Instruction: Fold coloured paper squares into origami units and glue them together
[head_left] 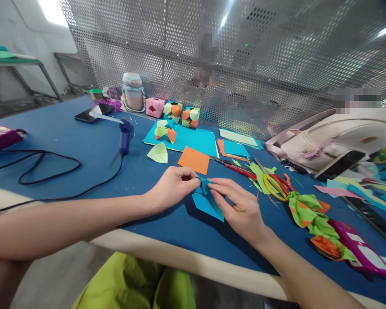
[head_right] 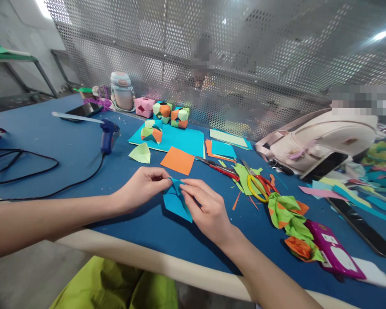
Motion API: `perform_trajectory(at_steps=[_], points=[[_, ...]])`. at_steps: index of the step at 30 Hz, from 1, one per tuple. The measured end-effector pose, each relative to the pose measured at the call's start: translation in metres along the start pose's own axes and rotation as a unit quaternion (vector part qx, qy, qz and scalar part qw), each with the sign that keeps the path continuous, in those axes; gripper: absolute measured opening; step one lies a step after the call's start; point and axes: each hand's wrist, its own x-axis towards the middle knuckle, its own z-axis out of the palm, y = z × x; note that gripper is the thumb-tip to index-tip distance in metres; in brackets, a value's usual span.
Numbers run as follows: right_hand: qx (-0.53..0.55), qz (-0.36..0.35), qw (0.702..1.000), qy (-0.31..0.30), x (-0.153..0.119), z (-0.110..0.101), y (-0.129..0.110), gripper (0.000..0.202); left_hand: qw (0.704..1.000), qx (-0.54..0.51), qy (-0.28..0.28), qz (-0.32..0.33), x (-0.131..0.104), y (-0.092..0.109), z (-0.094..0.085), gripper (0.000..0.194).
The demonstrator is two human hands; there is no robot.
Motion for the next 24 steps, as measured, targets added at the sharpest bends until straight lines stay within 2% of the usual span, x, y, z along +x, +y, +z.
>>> perform_trajectory(at_steps=[5, 8, 13, 16, 24], points=[[0.032, 0.069, 0.997, 0.021, -0.0010, 0.0044, -0.0013, 0.015, 0.999, 0.019, -0.007, 0.030, -0.0025, 0.0005, 0.0004, 0.016], [0.039, 0.121, 0.991, 0.032, -0.0013, 0.0054, -0.0019, 0.020, 0.998, 0.034, -0.001, 0.060, -0.0043, 0.0019, 0.0011, 0.014], [0.054, 0.141, 0.988, -0.011, 0.0023, 0.0020, -0.0024, 0.014, 0.991, 0.073, 0.009, 0.108, -0.0064, 0.0028, 0.0023, 0.015], [0.095, 0.172, 0.980, -0.012, 0.0039, 0.0006, -0.0012, 0.011, 0.987, 0.091, 0.011, 0.131, -0.0064, 0.0012, 0.0026, 0.015], [0.139, 0.233, 0.962, -0.016, 0.0039, 0.0011, 0.0037, 0.008, 0.986, 0.098, 0.006, 0.132, -0.0045, -0.0014, 0.0028, 0.017]])
